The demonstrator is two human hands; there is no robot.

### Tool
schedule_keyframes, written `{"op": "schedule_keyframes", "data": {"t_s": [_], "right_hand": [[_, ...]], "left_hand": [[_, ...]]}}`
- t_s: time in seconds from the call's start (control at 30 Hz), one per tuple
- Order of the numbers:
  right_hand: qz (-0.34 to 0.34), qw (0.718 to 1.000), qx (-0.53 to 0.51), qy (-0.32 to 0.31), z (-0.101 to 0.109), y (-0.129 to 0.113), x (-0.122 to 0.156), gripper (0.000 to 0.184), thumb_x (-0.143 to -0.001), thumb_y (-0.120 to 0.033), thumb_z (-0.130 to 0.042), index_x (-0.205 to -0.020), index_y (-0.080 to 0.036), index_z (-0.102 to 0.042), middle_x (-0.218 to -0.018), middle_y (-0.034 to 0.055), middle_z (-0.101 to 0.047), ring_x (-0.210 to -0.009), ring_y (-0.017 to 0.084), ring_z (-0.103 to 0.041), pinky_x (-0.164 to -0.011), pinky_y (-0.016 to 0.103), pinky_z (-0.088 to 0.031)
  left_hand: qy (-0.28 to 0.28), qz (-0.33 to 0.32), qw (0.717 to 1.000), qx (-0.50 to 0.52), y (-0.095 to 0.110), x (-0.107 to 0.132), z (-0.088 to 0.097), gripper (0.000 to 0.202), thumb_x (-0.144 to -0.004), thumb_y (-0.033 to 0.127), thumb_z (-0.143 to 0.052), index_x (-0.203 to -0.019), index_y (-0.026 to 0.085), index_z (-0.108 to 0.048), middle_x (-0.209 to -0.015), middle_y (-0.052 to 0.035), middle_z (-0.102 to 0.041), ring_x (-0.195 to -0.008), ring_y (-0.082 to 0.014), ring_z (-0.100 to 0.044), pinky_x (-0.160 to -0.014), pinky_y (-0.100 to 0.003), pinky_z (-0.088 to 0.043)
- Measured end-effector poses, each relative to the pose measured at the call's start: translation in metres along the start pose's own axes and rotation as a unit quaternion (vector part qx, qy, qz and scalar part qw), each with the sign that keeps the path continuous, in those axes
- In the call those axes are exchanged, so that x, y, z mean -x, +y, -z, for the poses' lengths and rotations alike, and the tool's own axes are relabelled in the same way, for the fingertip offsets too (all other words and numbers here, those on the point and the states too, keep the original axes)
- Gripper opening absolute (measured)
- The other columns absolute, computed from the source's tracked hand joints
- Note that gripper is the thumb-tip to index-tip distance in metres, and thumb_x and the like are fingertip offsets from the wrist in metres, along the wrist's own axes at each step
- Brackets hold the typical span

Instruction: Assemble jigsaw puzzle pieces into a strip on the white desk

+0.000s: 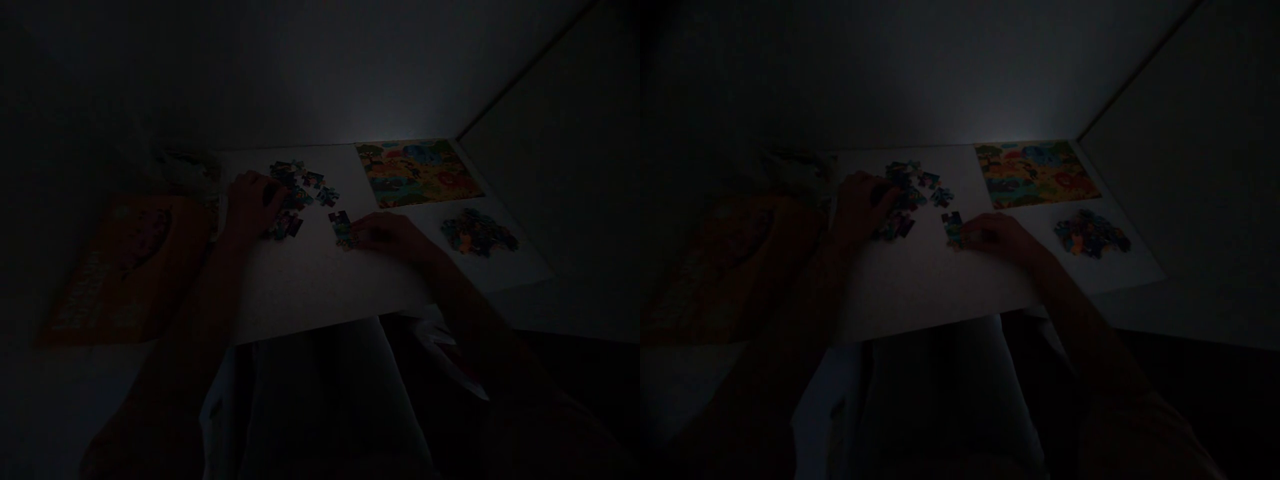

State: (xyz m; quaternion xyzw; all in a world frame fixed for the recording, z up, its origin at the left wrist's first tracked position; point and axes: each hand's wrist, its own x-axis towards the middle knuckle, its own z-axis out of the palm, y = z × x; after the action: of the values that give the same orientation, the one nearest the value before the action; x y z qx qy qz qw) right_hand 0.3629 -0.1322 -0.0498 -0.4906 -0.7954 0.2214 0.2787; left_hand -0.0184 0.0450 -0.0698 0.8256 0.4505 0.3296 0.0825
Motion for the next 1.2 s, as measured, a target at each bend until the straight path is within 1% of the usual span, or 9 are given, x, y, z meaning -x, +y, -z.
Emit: {"op": "schedule_keyframes", "data": {"t_s": [0.13,0.3,0.43,0.57,0.67,0.77,0.87,1.03,1.2], "right_hand": [[0.038,0.999,0.009,-0.011,-0.001,0.006,-0.005,0.031,-0.114,-0.057,-0.091,-0.139,-0.042,-0.097,-0.147,0.0063,-0.093,-0.135,0.035,-0.089,-0.122,0.056,-0.070],[0.101,0.994,0.044,0.027,-0.008,0.010,-0.004,0.026,-0.116,-0.055,-0.089,-0.138,-0.043,-0.096,-0.149,0.0069,-0.092,-0.133,0.035,-0.089,-0.119,0.059,-0.069],[0.120,0.987,0.097,0.040,-0.012,0.011,-0.004,0.021,-0.116,-0.056,-0.089,-0.129,-0.040,-0.095,-0.150,0.0075,-0.092,-0.131,0.037,-0.089,-0.115,0.062,-0.065],[0.113,0.986,0.115,0.039,-0.015,0.010,-0.004,0.027,-0.117,-0.060,-0.086,-0.130,-0.038,-0.095,-0.141,0.0089,-0.094,-0.125,0.036,-0.089,-0.113,0.060,-0.064],[0.083,0.988,0.128,0.027,-0.017,0.007,-0.003,0.030,-0.116,-0.062,-0.087,-0.133,-0.039,-0.096,-0.135,0.0092,-0.095,-0.122,0.036,-0.087,-0.111,0.059,-0.065],[0.087,0.986,0.138,0.022,-0.017,0.003,-0.003,0.028,-0.118,-0.059,-0.085,-0.135,-0.039,-0.096,-0.135,0.0092,-0.094,-0.119,0.035,-0.086,-0.110,0.058,-0.064],[0.105,0.984,0.145,0.022,-0.015,-0.001,-0.003,0.024,-0.118,-0.055,-0.085,-0.134,-0.039,-0.094,-0.149,0.0095,-0.091,-0.128,0.036,-0.084,-0.117,0.060,-0.061],[0.057,0.985,0.164,0.008,-0.019,-0.004,-0.005,0.052,-0.118,-0.059,-0.082,-0.168,-0.044,-0.080,-0.185,0.0065,-0.072,-0.163,0.041,-0.071,-0.137,0.069,-0.046],[0.033,0.986,0.166,-0.008,-0.014,-0.002,-0.001,0.040,-0.123,-0.056,-0.075,-0.161,-0.046,-0.086,-0.183,0.0023,-0.074,-0.167,0.041,-0.069,-0.142,0.072,-0.038]], "left_hand": [[-0.008,-0.001,1.000,-0.013,-0.003,-0.001,-0.001,0.053,-0.123,0.070,-0.067,-0.135,0.022,-0.087,-0.139,-0.0161,-0.079,-0.137,-0.0391,-0.071,-0.127,-0.064,-0.055],[-0.014,0.001,1.000,-0.007,-0.006,-0.002,-0.004,0.074,-0.124,0.086,-0.053,-0.135,0.020,-0.086,-0.136,-0.0146,-0.076,-0.134,-0.0348,-0.066,-0.129,-0.064,-0.053],[-0.012,-0.001,1.000,0.000,-0.006,-0.002,-0.004,0.089,-0.120,0.098,-0.045,-0.135,0.021,-0.086,-0.135,-0.0150,-0.075,-0.131,-0.0352,-0.065,-0.127,-0.064,-0.053],[-0.010,0.000,1.000,-0.003,-0.004,-0.002,-0.005,0.104,-0.117,0.106,-0.034,-0.135,0.018,-0.086,-0.136,-0.0157,-0.074,-0.132,-0.0349,-0.063,-0.129,-0.067,-0.052],[-0.016,0.004,1.000,-0.008,-0.003,-0.003,-0.006,0.093,-0.119,0.100,-0.043,-0.134,0.019,-0.087,-0.136,-0.0163,-0.074,-0.132,-0.0369,-0.064,-0.130,-0.069,-0.052],[-0.016,0.017,1.000,0.002,-0.002,-0.002,-0.005,0.070,-0.120,0.087,-0.058,-0.132,0.025,-0.088,-0.138,-0.0185,-0.074,-0.139,-0.0427,-0.067,-0.132,-0.070,-0.052],[-0.012,0.028,0.999,0.025,-0.002,-0.002,-0.006,0.054,-0.118,0.077,-0.069,-0.131,0.028,-0.087,-0.140,-0.0185,-0.074,-0.144,-0.0446,-0.068,-0.135,-0.069,-0.052],[0.000,0.030,0.999,0.026,-0.003,-0.002,-0.008,0.050,-0.116,0.074,-0.072,-0.133,0.030,-0.086,-0.137,-0.0169,-0.075,-0.144,-0.0440,-0.069,-0.135,-0.068,-0.053],[-0.013,0.036,0.999,0.031,-0.002,-0.002,-0.005,0.051,-0.115,0.073,-0.072,-0.134,0.028,-0.086,-0.142,-0.0186,-0.073,-0.146,-0.0447,-0.067,-0.135,-0.069,-0.051]]}}
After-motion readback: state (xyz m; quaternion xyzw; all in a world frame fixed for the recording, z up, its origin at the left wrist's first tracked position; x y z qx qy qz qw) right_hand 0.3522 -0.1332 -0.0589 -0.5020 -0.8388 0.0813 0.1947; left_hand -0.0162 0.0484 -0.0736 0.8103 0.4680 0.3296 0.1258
